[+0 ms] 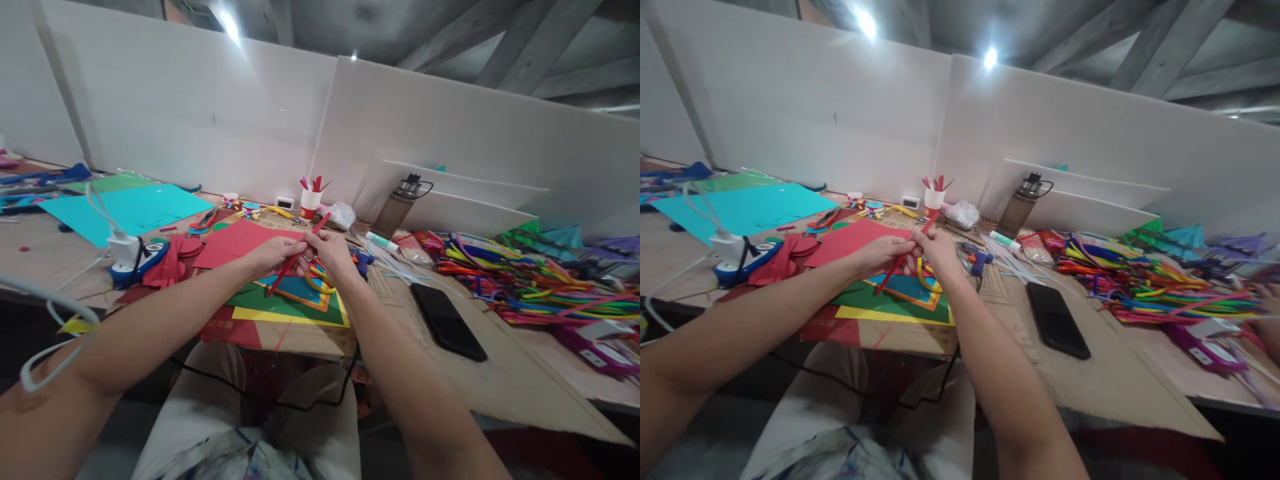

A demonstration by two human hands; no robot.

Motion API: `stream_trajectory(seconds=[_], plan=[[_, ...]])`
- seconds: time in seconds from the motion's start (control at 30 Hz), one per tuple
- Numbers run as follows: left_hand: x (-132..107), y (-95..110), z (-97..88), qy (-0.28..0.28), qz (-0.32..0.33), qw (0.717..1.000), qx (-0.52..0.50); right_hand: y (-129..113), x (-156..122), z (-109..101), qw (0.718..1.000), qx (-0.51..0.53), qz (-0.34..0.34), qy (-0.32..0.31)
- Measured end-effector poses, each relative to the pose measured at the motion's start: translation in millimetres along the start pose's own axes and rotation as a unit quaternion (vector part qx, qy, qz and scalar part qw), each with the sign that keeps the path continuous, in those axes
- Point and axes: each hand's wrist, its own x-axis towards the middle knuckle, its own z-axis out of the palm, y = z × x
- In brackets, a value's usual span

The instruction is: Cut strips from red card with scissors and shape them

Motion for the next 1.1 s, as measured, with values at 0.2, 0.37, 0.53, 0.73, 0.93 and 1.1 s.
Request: stream_trajectory(seconds=[0.2,0.37,0.53,0.73,0.93,1.1], plan=[[-2,-1,4.6,-0.035,0.011,0.999,0.038,-5,13,-20,0.995,0.059,-0.001,0.076],[-2,-3,0.7,-0.061,-0.007,0.996,0.069,-10,17,-31,0.988,0.093,0.012,0.122],[-3,-2,-0.5,-0.068,-0.022,0.993,0.092,-15,20,-43,0.982,0.091,0.018,0.165],[-4,1,-0.6,-0.063,-0.035,0.991,0.114,-18,24,-51,0.972,0.121,0.024,0.200],[-4,8,-8.1,-0.052,-0.025,0.989,0.136,-19,23,-49,0.974,0.110,0.024,0.197],[-5,16,-24.8,-0.039,-0.022,0.979,0.200,-16,24,-50,0.980,0.093,0.018,0.177]])
